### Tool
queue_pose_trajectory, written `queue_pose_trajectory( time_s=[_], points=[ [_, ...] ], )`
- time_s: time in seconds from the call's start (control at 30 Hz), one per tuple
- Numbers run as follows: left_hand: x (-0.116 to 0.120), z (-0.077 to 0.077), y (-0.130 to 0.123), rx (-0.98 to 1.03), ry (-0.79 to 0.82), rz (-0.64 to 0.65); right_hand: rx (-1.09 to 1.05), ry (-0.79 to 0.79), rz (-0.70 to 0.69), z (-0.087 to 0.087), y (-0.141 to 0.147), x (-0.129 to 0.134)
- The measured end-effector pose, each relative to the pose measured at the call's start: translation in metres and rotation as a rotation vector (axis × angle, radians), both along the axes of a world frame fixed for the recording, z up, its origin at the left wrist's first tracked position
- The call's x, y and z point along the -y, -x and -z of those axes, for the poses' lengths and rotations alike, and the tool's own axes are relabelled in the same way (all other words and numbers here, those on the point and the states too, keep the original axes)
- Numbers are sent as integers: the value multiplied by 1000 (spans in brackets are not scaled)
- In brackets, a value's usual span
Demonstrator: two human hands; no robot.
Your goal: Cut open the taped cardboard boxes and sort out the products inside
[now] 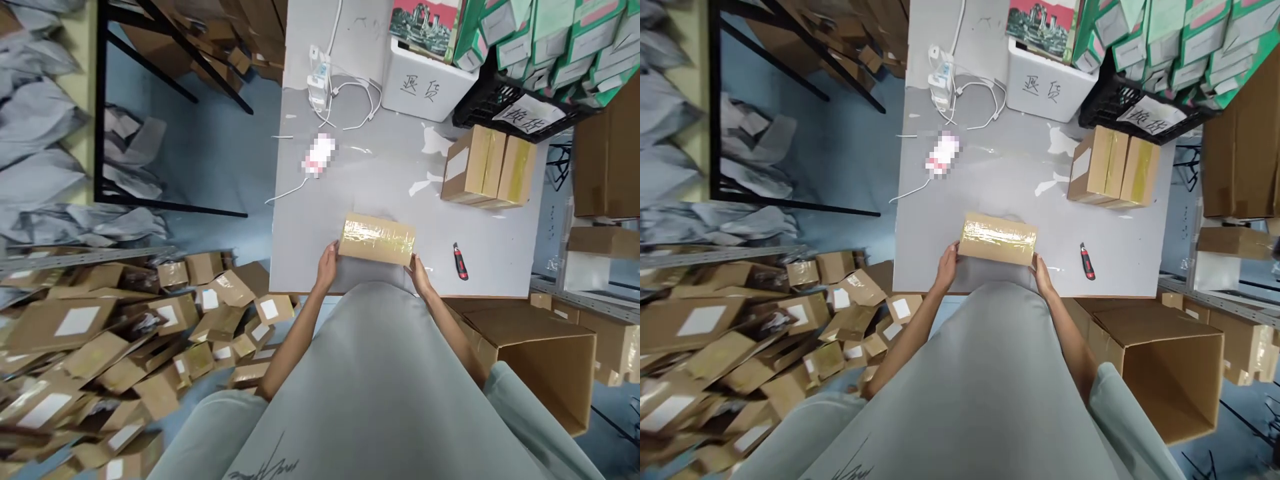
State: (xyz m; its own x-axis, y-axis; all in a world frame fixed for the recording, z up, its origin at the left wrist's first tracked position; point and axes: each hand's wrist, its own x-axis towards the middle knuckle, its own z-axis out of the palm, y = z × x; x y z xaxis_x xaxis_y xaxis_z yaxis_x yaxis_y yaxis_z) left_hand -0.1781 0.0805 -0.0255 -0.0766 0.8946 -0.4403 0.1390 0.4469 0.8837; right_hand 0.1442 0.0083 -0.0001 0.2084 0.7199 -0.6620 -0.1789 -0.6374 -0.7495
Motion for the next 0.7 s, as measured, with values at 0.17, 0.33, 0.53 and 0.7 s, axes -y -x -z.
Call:
queue_pose_trajectory(
  time_s=[0.17,0.33,0.53,0.7],
  points=[
    [16,-20,-35,-56,2,-160,57,-121,-53,-2,-25,3],
    [28,-49,-68,-73,-111,-142,145,-175,-62,-15,-65,5],
    [34,-43,-98,-32,51,-125,154,-143,-47,-3,-94,2],
    [38,-29,-97,-70,83,-116,140,-134,-71,16,-110,8]
  ],
)
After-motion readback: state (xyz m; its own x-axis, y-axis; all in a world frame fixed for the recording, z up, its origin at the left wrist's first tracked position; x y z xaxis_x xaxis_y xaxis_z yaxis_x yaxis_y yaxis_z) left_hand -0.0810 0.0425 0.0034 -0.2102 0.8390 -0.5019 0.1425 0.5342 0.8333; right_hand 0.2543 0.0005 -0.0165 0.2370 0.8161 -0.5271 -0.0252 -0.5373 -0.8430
